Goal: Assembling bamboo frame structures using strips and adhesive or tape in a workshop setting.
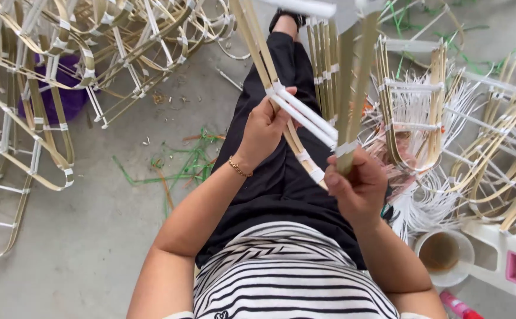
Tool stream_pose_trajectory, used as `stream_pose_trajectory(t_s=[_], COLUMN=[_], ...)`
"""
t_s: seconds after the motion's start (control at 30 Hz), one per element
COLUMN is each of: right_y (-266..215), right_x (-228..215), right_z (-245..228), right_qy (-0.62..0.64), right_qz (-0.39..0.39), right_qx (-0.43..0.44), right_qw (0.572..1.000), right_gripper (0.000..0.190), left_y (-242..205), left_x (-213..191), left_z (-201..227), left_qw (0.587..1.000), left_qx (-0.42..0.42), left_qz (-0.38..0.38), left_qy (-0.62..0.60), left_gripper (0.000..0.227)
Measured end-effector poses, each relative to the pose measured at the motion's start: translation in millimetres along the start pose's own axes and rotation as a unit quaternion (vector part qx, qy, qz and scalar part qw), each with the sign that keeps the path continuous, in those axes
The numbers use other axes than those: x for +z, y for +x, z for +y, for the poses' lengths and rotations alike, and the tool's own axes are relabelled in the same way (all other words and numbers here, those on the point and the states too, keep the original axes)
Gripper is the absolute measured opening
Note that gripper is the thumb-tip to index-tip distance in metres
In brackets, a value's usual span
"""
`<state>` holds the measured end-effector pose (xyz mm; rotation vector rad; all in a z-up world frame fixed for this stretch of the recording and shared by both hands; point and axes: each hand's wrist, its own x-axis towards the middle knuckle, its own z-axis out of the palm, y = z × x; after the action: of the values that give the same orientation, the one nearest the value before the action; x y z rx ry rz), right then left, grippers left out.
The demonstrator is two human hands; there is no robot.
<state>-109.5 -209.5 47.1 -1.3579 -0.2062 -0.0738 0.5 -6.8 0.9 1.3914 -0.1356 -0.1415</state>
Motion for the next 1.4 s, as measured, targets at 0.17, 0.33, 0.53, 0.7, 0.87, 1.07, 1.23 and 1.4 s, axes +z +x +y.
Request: stream_pose_trajectory(t_s=[0.17, 0.33, 0.53, 0.7, 0.87, 1.07, 1.23, 1.4], right_y=[4.5, 7.7, 13.1, 40.0, 33.1, 29.0, 31.4, 18.3], right_x=[-7.9, -7.6, -32.8, -49.0, -62.2, -65.1, -55.7, -65.8], right_z=[15.7, 22.0, 40.3, 10.4, 30.6, 39.3, 29.6, 58.7], right_qy=[0.109, 0.185, 0.069, 0.038, 0.118, 0.124, 0.106, 0.011], right_qz=[0.028, 0.036, 0.104, 0.134, 0.143, 0.144, 0.131, 0.144], right_qx=[-0.078, -0.100, -0.160, 0.005, 0.024, 0.081, 0.089, 0.149], right_qw=[0.991, 0.977, 0.979, 0.990, 0.982, 0.978, 0.982, 0.978], right_gripper=[0.017, 0.017, 0.022, 0.068, 0.064, 0.054, 0.048, 0.023], left_y=[-8.8, -19.0, -23.4, -46.9, -57.6, -59.8, -58.9, -46.3], left_x=[1.2, 18.5, 23.2, 20.5, 24.3, 19.7, 11.2, -26.0], left_z=[-21.5, -16.0, -1.1, 51.4, 79.0, 68.3, 44.6, -3.0], left_qw=[0.987, 0.983, 0.968, 0.954, 0.956, 0.970, 0.982, 0.979], left_qx=[-0.091, -0.164, 0.052, 0.162, 0.112, 0.027, -0.036, -0.100], left_qz=[-0.080, -0.055, 0.064, -0.076, -0.186, -0.215, -0.178, -0.174], left_qy=[-0.106, 0.052, 0.239, 0.242, 0.195, 0.106, 0.046, 0.023], left_gripper=[0.035, 0.031, 0.034, 0.047, 0.047, 0.025, 0.019, 0.018])
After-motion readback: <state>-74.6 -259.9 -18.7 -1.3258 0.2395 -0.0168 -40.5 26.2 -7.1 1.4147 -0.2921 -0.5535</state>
